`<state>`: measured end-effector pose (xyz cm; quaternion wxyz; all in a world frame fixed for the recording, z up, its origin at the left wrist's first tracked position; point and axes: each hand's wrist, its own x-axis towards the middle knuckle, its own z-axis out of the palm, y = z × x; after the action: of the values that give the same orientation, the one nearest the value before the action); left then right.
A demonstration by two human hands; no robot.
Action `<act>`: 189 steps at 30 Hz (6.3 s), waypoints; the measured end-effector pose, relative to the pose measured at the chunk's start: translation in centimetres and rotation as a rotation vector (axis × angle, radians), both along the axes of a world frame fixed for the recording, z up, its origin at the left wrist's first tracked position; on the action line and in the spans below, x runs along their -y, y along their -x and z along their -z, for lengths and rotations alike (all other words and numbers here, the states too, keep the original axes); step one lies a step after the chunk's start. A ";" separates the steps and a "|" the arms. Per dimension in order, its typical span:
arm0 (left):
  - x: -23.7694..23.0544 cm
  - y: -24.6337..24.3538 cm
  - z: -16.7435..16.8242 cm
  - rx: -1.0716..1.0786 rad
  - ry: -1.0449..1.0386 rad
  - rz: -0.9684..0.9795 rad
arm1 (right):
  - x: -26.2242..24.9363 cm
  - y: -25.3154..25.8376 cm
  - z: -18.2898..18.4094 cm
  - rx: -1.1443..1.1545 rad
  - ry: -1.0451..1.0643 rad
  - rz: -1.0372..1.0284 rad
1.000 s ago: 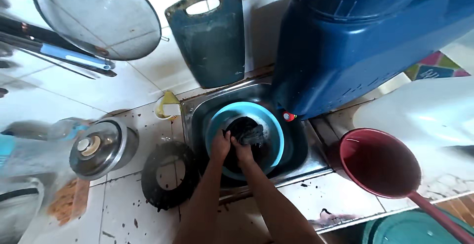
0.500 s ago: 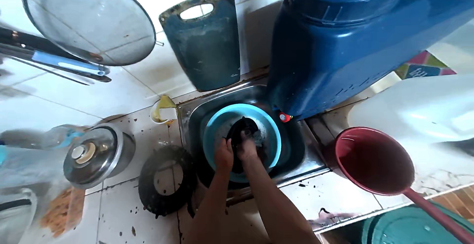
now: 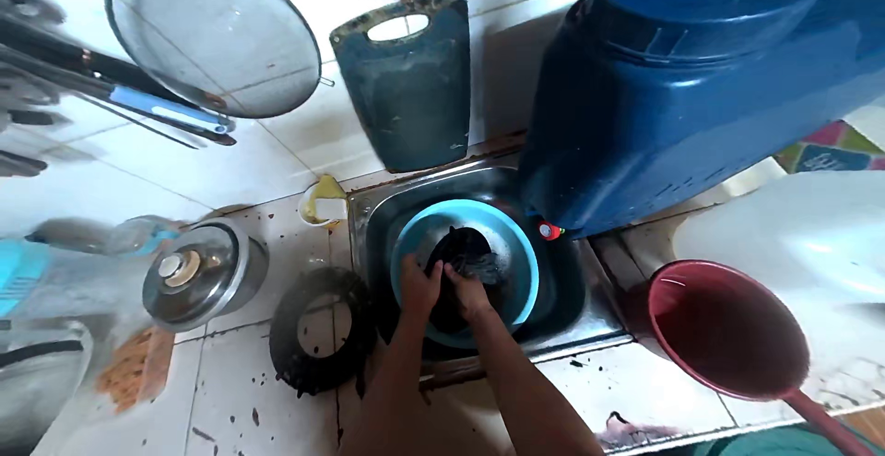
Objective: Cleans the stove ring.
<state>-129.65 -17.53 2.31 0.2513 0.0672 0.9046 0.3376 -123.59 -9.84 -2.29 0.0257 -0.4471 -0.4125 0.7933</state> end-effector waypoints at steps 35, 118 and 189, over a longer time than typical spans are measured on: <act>-1.8 1.8 -2.6 -0.056 0.219 0.367 | -0.1 4.0 -2.1 -0.173 0.386 0.566; -2.4 0.7 10.2 0.184 0.473 0.168 | -8.0 0.7 5.7 0.606 -1.190 -1.323; 1.5 4.3 0.3 0.085 -0.108 -0.134 | -8.0 2.9 4.4 0.099 -0.787 -1.205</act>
<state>-133.94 -19.00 1.97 0.2625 0.0054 0.8761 0.4043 -126.46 -1.87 -6.66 -0.2759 -0.1350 -0.8434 0.4409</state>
